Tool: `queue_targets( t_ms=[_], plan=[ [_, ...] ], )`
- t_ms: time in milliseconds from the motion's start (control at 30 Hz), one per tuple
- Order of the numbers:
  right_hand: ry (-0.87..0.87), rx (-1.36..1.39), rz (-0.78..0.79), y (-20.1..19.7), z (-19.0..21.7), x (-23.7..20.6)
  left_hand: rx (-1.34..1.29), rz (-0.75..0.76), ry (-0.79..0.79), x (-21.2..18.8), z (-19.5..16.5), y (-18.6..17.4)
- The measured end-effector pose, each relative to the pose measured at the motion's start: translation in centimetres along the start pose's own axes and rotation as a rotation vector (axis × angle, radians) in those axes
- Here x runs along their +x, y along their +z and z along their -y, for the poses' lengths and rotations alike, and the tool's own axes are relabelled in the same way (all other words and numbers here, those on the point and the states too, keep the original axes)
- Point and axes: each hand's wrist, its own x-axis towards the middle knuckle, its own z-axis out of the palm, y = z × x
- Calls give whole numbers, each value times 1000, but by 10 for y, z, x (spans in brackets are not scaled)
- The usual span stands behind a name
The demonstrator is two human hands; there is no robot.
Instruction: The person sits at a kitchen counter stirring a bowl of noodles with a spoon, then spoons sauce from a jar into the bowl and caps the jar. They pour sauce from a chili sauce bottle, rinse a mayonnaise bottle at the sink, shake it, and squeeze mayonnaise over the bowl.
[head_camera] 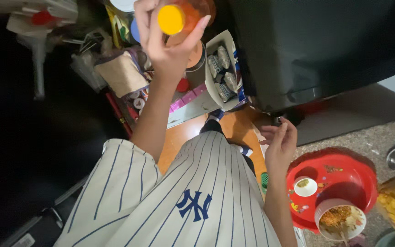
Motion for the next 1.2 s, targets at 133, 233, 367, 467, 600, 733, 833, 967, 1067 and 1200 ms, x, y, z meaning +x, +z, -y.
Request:
queue_targets(
  t_ms=[133,233,367,467,600,733,833,967,1067,1200],
  plan=[
    [27,101,2,9,-2,3,20,0,-19,4,-12,-18],
    [-28,49,33,27,9,15,-80,-88,-184,5,-15,-30],
    [-166,-82,121,57,45,54,-40,-57,-236,11,8,-43],
    [-357,-220,167,85,79,90,33,24,-204,11,25,-51],
    [-567,-246,232,132,114,133,27,75,-201,5,38,-50],
    [-806,-361,290,180,132,182,31,57,-251,0,43,-50],
    [-906,-433,396,210,138,211,95,13,-286,-4,41,-60],
    [-986,-600,457,246,140,239,117,-22,-318,-13,42,-70],
    [-1021,-771,483,261,137,253,145,-60,-342,-24,51,-72],
    [-1106,-869,483,256,126,262,102,-48,-349,-39,59,-70]
  ],
)
